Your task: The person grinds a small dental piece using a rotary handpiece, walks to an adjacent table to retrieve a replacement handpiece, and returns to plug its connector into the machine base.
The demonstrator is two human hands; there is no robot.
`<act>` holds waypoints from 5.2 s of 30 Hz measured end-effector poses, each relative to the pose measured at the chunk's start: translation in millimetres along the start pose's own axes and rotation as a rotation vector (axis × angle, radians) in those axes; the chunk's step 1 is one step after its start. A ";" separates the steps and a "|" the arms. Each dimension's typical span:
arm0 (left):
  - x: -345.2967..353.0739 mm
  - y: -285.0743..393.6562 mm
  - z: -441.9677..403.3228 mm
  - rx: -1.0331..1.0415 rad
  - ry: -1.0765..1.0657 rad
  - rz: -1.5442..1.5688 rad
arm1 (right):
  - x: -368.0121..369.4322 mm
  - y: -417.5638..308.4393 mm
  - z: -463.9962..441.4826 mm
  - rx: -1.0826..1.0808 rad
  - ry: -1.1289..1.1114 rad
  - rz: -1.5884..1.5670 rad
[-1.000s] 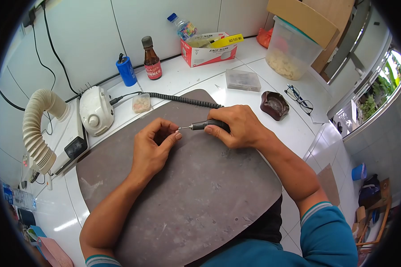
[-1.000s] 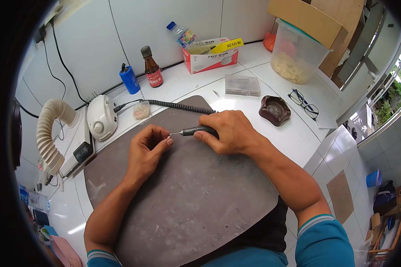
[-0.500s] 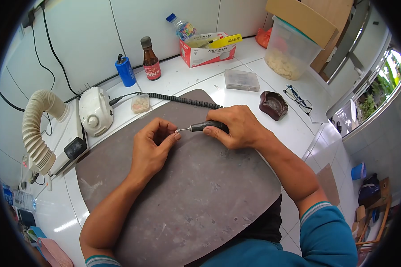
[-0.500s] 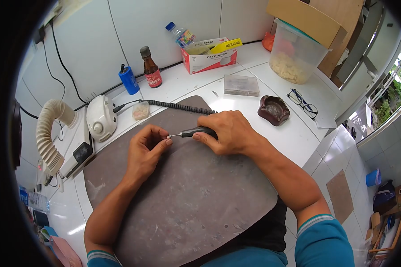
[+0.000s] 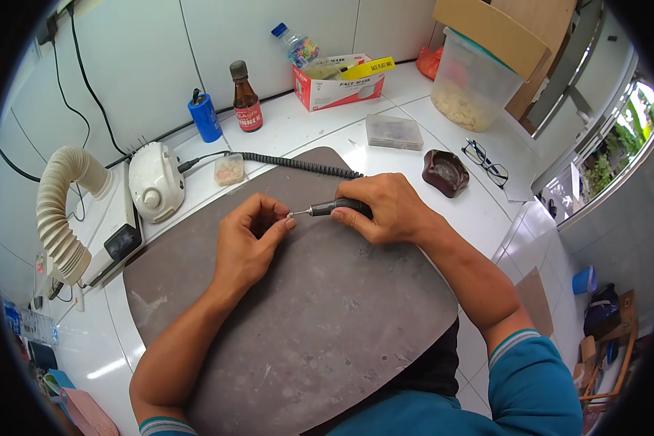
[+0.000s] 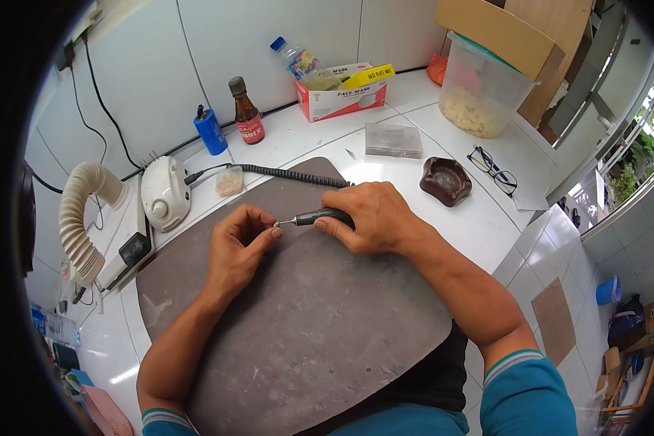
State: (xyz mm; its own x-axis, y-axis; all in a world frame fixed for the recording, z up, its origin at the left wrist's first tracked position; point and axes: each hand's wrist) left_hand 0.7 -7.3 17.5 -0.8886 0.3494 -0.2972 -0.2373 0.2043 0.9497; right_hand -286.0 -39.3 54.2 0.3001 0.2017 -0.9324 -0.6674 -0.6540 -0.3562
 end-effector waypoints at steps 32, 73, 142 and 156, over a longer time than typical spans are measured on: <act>0.6 1.4 0.2 0.028 -0.001 0.035 | 1.4 -1.2 -0.7 -0.020 0.086 -0.036; -1.7 5.9 -1.2 -0.034 -0.009 0.115 | -1.4 -8.0 -4.5 0.010 0.028 -0.050; -1.9 6.6 1.1 -0.051 -0.045 0.022 | -3.7 -2.2 -1.0 0.006 0.077 -0.039; -2.1 6.5 1.2 -0.068 -0.046 0.013 | -3.3 -2.7 0.2 0.015 0.052 -0.047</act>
State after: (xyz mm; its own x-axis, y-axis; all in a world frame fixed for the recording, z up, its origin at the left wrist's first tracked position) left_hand 1.6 -5.7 24.2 -0.8732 0.3936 -0.2875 -0.2532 0.1376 0.9576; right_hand -285.3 -38.0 58.2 0.3658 0.1936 -0.9103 -0.6617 -0.6338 -0.4006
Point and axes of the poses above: each hand's wrist, its own z-axis away from the middle knuckle, its own x-axis out of the palm, y = z × x, and after that the axes turned 15 degrees about -y, right-handed
